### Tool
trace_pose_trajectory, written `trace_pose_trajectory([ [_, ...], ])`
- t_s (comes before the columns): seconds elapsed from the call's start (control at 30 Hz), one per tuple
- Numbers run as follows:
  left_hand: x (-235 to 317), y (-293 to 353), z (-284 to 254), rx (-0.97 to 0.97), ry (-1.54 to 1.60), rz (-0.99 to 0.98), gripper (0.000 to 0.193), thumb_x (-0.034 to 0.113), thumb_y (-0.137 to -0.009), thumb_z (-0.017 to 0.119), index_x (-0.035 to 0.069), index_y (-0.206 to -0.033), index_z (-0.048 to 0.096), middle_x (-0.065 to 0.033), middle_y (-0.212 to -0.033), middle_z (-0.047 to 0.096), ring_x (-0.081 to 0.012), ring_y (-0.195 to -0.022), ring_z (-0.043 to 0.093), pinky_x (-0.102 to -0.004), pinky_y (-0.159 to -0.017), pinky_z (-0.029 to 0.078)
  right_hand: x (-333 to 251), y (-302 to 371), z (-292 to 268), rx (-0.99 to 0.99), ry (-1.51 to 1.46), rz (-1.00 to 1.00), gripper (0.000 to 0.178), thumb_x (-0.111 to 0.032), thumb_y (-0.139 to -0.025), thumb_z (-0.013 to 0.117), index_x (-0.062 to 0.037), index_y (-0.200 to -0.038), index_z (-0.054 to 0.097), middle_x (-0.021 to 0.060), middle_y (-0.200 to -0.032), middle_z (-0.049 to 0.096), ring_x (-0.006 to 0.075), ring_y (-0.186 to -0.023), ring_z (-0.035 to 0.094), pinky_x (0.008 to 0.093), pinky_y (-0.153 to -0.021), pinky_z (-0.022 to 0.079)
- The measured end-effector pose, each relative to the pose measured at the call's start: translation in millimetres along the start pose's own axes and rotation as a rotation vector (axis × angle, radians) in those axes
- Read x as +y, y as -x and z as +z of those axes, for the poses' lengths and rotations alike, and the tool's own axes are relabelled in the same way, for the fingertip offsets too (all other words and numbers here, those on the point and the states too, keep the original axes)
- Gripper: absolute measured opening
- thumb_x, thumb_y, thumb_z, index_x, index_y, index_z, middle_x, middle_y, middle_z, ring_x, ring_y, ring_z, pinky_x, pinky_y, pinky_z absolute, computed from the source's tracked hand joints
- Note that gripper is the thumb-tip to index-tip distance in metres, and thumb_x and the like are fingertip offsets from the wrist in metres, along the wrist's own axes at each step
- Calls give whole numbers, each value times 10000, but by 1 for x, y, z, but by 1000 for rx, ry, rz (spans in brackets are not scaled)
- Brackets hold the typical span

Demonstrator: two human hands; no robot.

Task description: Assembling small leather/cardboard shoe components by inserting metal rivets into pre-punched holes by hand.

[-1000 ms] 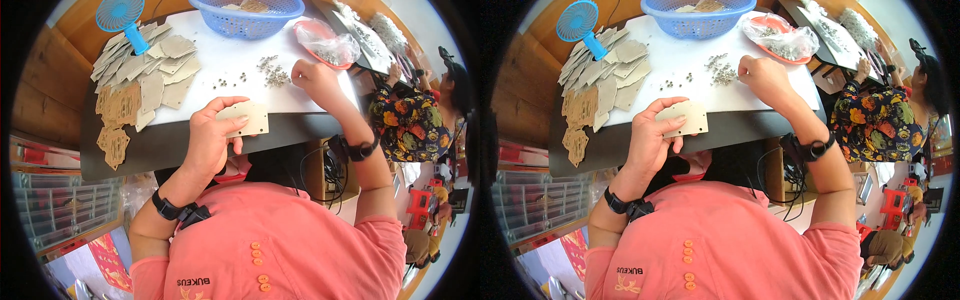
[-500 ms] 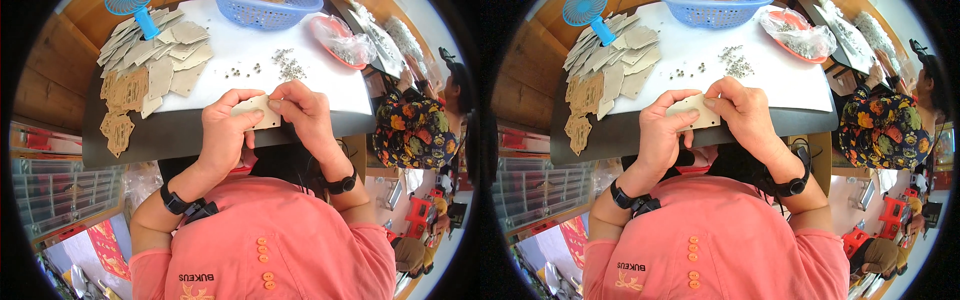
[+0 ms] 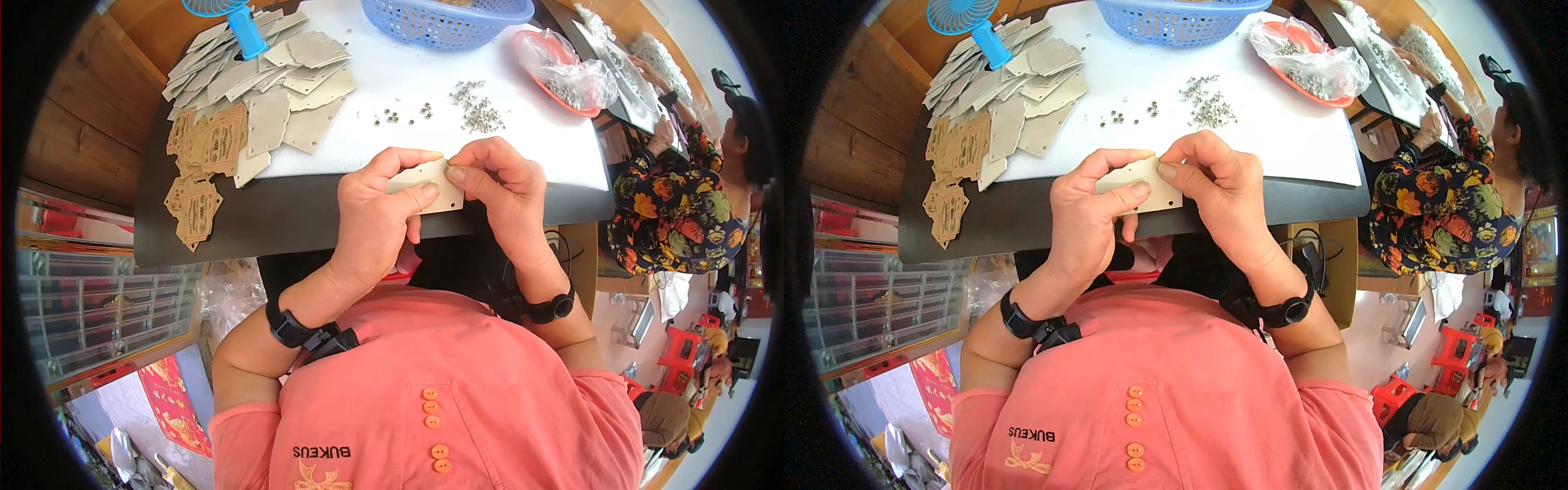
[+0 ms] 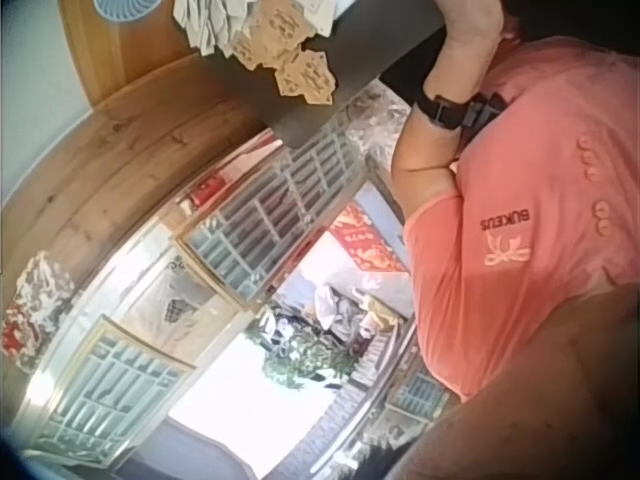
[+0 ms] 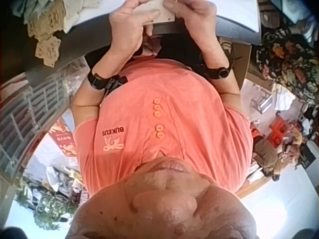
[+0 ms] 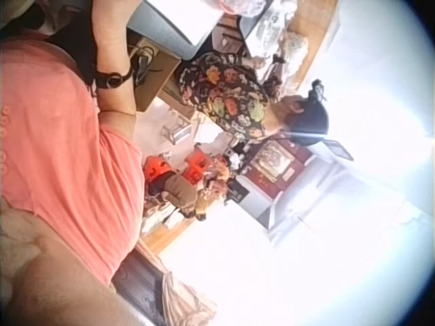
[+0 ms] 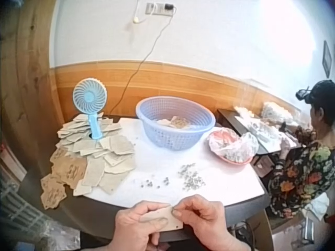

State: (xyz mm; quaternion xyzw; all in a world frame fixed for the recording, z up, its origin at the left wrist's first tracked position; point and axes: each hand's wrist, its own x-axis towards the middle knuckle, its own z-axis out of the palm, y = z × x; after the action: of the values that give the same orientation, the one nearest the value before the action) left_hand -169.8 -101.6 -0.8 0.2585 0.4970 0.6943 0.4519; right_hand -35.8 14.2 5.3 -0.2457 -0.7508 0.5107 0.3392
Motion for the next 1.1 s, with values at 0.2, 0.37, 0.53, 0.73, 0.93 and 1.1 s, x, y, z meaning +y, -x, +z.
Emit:
trace_pose_trajectory([
  [0.2,-4,0,-1,-22,-38,22,273,-47,-866,675,11,-1132,702,-74,-880,681,-80,-534,518,-212,-448,414,1,1,-4,11,-69,127,75,10,-883,698,-14,-945,664,-18,-780,626,53,-683,532,209,-624,422],
  [0.37,-4,1,0,-42,-66,37,264,-53,-866,668,7,-1120,705,-79,-900,690,-79,-555,532,-214,-447,415,0,0,-5,-46,-147,94,72,-18,-884,707,-16,-944,668,-14,-780,628,41,-681,514,222,-591,409],
  [0.53,-5,2,0,-27,-76,100,221,-29,-873,651,21,-1082,706,-55,-862,695,-45,-515,511,-212,-447,416,-10,1,-1,-68,-239,220,53,-31,-898,694,-13,-944,675,8,-781,652,53,-672,540,225,-575,427],
  [0.73,-6,3,-4,-53,-62,91,235,-61,-884,654,-17,-1111,695,-75,-885,681,-75,-585,532,-212,-454,417,-13,0,-7,-102,-301,303,50,-34,-897,699,-16,-939,679,0,-759,652,53,-619,524,214,-543,412],
  [0.93,-3,5,-5,-64,-74,74,235,-64,-885,657,-21,-1113,693,-71,-912,674,-80,-599,544,-216,-470,433,-8,17,9,84,-175,151,72,-28,-888,714,-11,-940,667,12,-737,659,53,-632,556,216,-570,455],
  [1.1,-6,8,-3,-84,-117,188,232,-35,-884,649,31,-1098,711,-18,-876,676,-52,-572,519,-210,-506,432,-8,27,13,201,-62,-97,92,-3,-882,714,-25,-928,637,26,-749,661,55,-659,577,227,-593,474],
])
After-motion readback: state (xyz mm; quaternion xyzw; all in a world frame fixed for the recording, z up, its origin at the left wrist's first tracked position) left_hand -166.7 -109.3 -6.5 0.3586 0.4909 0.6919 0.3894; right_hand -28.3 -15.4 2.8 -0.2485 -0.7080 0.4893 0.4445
